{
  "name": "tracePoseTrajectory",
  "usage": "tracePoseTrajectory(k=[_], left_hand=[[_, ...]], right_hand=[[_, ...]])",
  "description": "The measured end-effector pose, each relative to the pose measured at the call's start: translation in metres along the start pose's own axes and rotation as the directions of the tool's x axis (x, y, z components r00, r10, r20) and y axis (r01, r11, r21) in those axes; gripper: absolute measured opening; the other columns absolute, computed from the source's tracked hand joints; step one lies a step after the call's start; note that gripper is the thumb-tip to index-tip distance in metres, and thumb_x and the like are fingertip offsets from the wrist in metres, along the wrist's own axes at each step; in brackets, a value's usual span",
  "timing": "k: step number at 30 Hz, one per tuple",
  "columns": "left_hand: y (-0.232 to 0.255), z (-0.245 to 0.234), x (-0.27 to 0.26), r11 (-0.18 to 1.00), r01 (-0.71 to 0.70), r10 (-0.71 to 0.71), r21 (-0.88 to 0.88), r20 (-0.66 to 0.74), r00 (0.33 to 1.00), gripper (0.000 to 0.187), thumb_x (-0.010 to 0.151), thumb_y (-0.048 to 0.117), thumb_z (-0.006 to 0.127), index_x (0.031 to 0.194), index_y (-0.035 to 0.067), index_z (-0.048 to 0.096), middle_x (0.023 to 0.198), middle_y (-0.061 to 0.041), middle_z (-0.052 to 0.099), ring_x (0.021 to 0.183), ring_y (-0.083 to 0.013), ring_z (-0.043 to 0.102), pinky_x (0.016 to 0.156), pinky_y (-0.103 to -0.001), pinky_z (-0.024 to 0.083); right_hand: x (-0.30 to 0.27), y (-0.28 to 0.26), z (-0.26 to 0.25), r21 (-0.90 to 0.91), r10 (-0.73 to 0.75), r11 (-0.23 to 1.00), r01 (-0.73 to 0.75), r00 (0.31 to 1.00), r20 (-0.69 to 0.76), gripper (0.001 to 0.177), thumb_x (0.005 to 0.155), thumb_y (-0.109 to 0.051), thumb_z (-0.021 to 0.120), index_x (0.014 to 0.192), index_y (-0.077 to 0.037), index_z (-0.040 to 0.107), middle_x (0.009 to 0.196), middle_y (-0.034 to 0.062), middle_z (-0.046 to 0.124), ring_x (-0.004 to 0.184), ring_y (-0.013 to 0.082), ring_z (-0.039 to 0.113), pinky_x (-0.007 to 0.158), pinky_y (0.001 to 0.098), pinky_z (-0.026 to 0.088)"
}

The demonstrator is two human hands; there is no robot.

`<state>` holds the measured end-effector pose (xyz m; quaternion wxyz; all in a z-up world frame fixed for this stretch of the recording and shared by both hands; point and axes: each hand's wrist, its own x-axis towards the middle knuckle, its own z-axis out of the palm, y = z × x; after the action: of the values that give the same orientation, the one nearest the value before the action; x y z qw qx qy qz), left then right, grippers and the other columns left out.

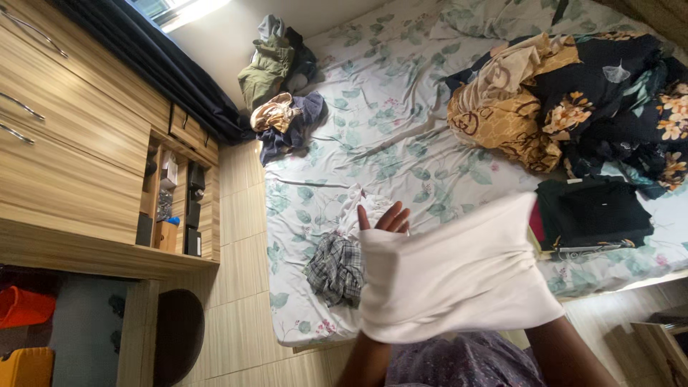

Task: The person folds several white undershirts by hand on a bed, smoothing the fabric and placing each folded item onto a stack.

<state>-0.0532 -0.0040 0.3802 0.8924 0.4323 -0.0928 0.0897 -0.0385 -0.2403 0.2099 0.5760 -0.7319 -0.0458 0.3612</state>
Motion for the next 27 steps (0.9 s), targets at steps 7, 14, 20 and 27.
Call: tracePoseTrajectory(k=[7,14,20,27], left_hand=[[-0.007,-0.008,-0.001,0.898,0.407,-0.438,0.165,0.272,0.857,0.063,0.09,0.026,0.046,0.138,0.019,0.006,0.129,-0.019,0.042,0.112,-0.0271,0.049,0.097,-0.041,0.038],[-0.045,-0.075,-0.027,0.718,0.688,-0.686,0.103,0.266,0.677,0.056,0.09,0.027,0.049,0.133,0.013,0.017,0.124,-0.018,0.046,0.109,-0.0263,0.051,0.095,-0.041,0.04],[-0.04,-0.095,-0.041,0.668,0.741,-0.729,0.062,0.253,0.636,0.052,0.089,0.028,0.051,0.13,0.008,0.026,0.12,-0.016,0.049,0.107,-0.0256,0.052,0.094,-0.04,0.042],[-0.05,-0.089,-0.03,0.709,0.672,-0.645,-0.213,0.191,0.74,0.049,0.089,0.03,0.054,0.125,0.002,0.037,0.116,-0.015,0.053,0.105,-0.0248,0.054,0.092,-0.04,0.044]], right_hand=[[0.012,-0.01,0.005,0.045,-0.009,0.999,0.005,0.997,0.081,0.023,0.079,-0.01,0.059,0.1,-0.005,0.063,0.092,0.0079,0.065,0.08,0.0167,0.062,0.07,0.0272,0.052],[0.017,0.017,0.019,-0.206,0.183,0.969,-0.139,0.96,0.213,0.023,0.079,-0.011,0.059,0.101,-0.005,0.062,0.091,0.0082,0.065,0.078,0.0169,0.062,0.07,0.0272,0.052],[-0.004,0.002,-0.002,0.497,-0.13,0.853,0.158,0.987,-0.091,0.012,0.084,-0.008,0.061,0.093,-0.001,0.06,0.08,0.0113,0.061,0.07,0.0197,0.057,0.061,0.0327,0.051],[-0.056,-0.098,-0.01,0.673,-0.356,0.611,0.417,0.904,-0.237,0.051,0.068,-0.004,0.061,0.116,-0.015,0.051,0.097,0.0085,0.064,0.085,0.0172,0.064,0.071,0.0319,0.053]])
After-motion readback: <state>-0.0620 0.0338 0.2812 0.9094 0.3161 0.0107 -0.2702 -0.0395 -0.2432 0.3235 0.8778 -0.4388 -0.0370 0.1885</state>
